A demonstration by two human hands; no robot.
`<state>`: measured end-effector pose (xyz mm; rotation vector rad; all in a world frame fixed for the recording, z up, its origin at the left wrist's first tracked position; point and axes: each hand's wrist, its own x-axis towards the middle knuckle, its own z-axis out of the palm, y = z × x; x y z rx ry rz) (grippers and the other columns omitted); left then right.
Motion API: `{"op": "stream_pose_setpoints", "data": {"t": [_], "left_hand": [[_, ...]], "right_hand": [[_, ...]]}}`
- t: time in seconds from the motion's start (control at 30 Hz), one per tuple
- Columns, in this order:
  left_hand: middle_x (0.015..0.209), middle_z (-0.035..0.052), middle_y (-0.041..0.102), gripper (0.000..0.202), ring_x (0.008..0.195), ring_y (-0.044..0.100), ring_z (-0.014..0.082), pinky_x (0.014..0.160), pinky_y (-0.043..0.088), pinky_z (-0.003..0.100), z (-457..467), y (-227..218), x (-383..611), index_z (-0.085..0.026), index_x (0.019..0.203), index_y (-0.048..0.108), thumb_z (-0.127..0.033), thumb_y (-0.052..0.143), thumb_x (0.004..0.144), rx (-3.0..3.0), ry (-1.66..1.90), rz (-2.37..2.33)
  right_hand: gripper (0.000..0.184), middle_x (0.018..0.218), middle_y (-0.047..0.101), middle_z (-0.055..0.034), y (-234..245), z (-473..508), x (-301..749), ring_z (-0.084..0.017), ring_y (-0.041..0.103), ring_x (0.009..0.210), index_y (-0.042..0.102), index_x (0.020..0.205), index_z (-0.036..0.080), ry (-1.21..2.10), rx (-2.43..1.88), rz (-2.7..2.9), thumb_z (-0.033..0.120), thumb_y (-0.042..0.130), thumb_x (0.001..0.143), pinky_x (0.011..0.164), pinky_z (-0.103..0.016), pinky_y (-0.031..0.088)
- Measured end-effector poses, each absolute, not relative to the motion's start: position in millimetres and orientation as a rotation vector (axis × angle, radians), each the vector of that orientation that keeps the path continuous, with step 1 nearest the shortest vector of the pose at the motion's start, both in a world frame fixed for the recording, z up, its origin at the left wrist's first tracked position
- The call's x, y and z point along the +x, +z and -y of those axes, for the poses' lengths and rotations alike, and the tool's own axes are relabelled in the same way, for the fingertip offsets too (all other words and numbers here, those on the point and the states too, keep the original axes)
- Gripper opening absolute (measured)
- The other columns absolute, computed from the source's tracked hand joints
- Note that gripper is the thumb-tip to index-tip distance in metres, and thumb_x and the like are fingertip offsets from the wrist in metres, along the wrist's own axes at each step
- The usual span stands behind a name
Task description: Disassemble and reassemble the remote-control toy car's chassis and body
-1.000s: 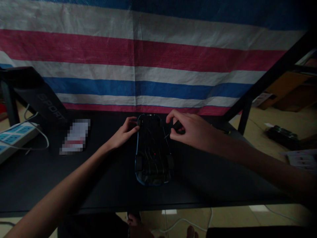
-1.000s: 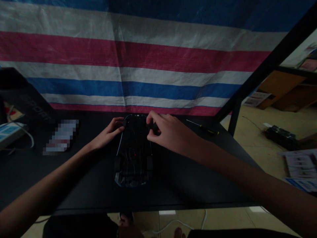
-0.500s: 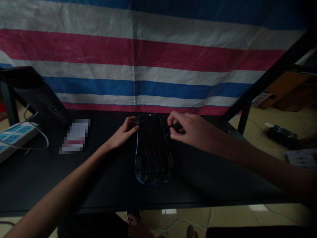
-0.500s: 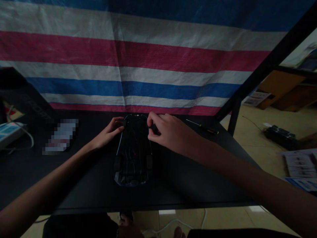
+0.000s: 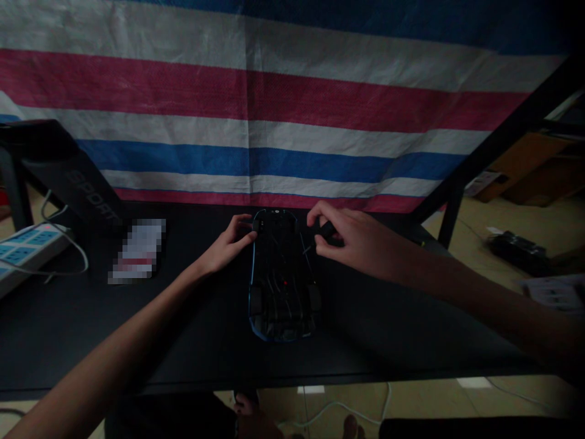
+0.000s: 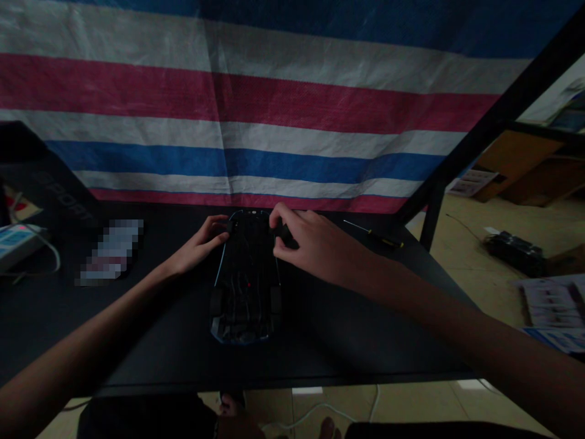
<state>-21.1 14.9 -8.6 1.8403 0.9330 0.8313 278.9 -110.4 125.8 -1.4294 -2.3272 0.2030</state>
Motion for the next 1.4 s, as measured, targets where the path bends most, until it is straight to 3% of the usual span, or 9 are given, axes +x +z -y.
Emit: {"op": "stream_pose_setpoints", "data": {"t": [0.2,0.27,0.4,0.53,0.7,0.77,0.93,1.23,1.4], "left_hand": [[0.146,0.0158,0.066,0.065,0.136,0.066,0.033,0.125,0.048,0.06,-14.0,-8.2,-20.1,-0.023,0.153,0.046,-0.062,0.063,0.105,1.857,0.825,-0.945],[0.147,0.0154,0.066,0.064,0.137,0.066,0.0328,0.125,0.048,0.059,-14.4,-8.5,-20.3,-0.024,0.154,0.046,-0.062,0.064,0.105,1.848,0.819,-0.945],[0.148,0.0141,0.065,0.064,0.142,0.064,0.0327,0.127,0.048,0.057,-16.1,-10.6,-21.4,-0.025,0.153,0.047,-0.062,0.064,0.104,1.849,0.828,-0.93],[0.148,0.0147,0.065,0.065,0.14,0.065,0.0329,0.126,0.048,0.058,-17.1,-12.1,-21.9,-0.025,0.153,0.046,-0.063,0.064,0.105,1.848,0.822,-0.927],[0.147,0.0146,0.066,0.064,0.14,0.065,0.0331,0.126,0.048,0.058,-15.9,-10.0,-21.0,-0.025,0.153,0.046,-0.063,0.065,0.104,1.838,0.827,-0.925],[0.147,0.0147,0.066,0.064,0.139,0.065,0.033,0.126,0.048,0.058,-15.4,-9.2,-20.9,-0.024,0.153,0.046,-0.062,0.065,0.105,1.841,0.825,-0.927],[0.147,0.0153,0.066,0.064,0.138,0.066,0.0327,0.125,0.048,0.058,-15.0,-8.7,-21.3,-0.024,0.153,0.046,-0.061,0.065,0.105,1.844,0.825,-0.925],[0.147,0.0153,0.066,0.064,0.138,0.066,0.0325,0.124,0.049,0.056,-16.7,-10.4,-21.5,-0.024,0.153,0.046,-0.062,0.065,0.104,1.835,0.827,-0.909],[0.147,0.0137,0.066,0.063,0.139,0.065,0.0322,0.124,0.049,0.057,-17.1,-11.2,-21.5,-0.026,0.152,0.047,-0.063,0.065,0.104,1.84,0.828,-0.933]], "right_hand": [[0.015,0.107,0.073,-0.0054,129.6,112.9,273.0,-0.024,0.069,0.098,0.055,0.102,0.026,0.107,-1.363,2.354,0.018,0.059,0.09,0.089,-0.038,0.047],[0.005,0.103,0.075,-0.0056,131.6,112.7,272.9,-0.025,0.07,0.095,0.059,0.102,0.026,0.038,-1.434,2.35,0.024,0.058,0.098,0.085,-0.038,0.045],[0.025,0.082,0.073,-0.0028,130.5,110.5,276.1,-0.022,0.067,0.074,0.066,0.103,0.025,0.044,-1.58,2.323,0.037,0.047,0.113,0.072,-0.037,0.037],[0.008,0.087,0.071,-0.0023,124.8,107.9,279.1,-0.022,0.066,0.078,0.063,0.107,0.025,0.074,-1.475,2.288,0.027,0.056,0.102,0.076,-0.035,0.042],[0.016,0.105,0.073,-0.0061,125.6,109.8,276.6,-0.024,0.069,0.097,0.055,0.103,0.026,0.048,-1.393,2.297,0.021,0.063,0.09,0.087,-0.036,0.048],[0.005,0.097,0.074,-0.0048,128.5,110.6,275.8,-0.024,0.07,0.09,0.058,0.103,0.026,0.04,-1.452,2.306,0.028,0.06,0.099,0.081,-0.036,0.045],[0.018,0.077,0.069,-0.0004,128.9,108.5,278.3,-0.02,0.065,0.068,0.064,0.104,0.025,0.116,-1.541,2.301,0.035,0.051,0.109,0.069,-0.036,0.038],[0.017,0.108,0.074,-0.0072,124.9,109.2,276.1,-0.026,0.069,0.103,0.058,0.104,0.025,0.046,-1.333,2.311,0.017,0.058,0.089,0.098,-0.041,0.049],[0.006,0.106,0.077,-0.007,130.3,112.0,273.8,-0.027,0.071,0.103,0.064,0.102,0.025,0.004,-1.36,2.353,0.022,0.06,0.098,0.095,-0.041,0.048]]}}
